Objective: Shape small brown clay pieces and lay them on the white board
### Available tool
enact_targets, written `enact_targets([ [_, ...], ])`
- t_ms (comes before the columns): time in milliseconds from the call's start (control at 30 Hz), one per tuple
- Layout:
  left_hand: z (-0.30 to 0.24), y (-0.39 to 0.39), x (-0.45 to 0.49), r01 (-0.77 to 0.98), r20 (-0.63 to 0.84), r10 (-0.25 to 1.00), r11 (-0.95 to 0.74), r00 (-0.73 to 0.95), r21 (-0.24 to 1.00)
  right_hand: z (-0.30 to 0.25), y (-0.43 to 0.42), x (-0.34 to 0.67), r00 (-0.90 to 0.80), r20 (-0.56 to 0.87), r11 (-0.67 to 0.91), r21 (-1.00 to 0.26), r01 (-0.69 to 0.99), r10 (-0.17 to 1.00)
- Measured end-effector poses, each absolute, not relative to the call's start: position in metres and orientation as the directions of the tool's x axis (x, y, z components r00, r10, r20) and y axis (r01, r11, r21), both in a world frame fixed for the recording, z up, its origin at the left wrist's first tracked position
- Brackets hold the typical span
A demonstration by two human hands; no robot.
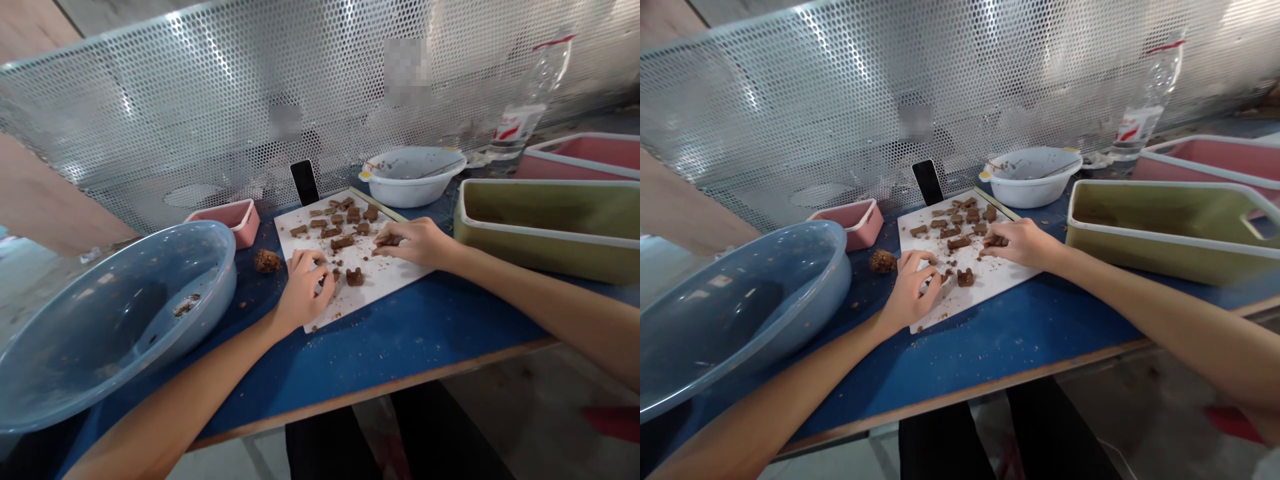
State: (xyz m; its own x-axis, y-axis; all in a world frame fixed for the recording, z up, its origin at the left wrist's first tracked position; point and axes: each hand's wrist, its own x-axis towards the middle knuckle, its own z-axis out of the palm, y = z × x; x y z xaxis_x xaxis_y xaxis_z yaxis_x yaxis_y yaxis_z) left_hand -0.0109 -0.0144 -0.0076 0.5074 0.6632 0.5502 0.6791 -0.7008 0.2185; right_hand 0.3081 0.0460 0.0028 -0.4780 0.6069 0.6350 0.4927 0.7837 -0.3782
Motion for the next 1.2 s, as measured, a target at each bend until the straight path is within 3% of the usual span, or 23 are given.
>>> enact_targets([
  [200,-0.008,-0.013,-0.01,0.678,0.555,0.661,-0.702,0.505,0.219,0.002,0.049,0.307,-0.486,0.608,0.769,-0.388,0.508,0.628],
  [367,-0.008,-0.013,-0.01,0.679,0.551,0.665,-0.699,0.503,0.224,-0.001,0.051,0.306,-0.5,0.615,0.792,-0.454,0.408,0.609],
  [600,-0.007,-0.013,-0.01,0.675,0.557,0.657,-0.705,0.508,0.216,0.004,0.039,0.307,-0.504,0.674,0.837,-0.365,0.408,0.539],
  [833,-0.007,-0.014,-0.009,0.687,0.54,0.674,-0.692,0.503,0.223,0.004,0.038,0.307,-0.54,0.638,0.83,-0.34,0.441,0.549],
  [1067,-0.008,-0.014,-0.01,0.683,0.543,0.671,-0.695,0.504,0.225,0.003,0.042,0.303,-0.588,0.682,0.889,-0.22,0.401,0.434],
  [1200,-0.007,-0.014,-0.01,0.68,0.548,0.665,-0.699,0.507,0.22,0.006,0.04,0.302,-0.568,0.697,0.887,-0.228,0.402,0.437],
])
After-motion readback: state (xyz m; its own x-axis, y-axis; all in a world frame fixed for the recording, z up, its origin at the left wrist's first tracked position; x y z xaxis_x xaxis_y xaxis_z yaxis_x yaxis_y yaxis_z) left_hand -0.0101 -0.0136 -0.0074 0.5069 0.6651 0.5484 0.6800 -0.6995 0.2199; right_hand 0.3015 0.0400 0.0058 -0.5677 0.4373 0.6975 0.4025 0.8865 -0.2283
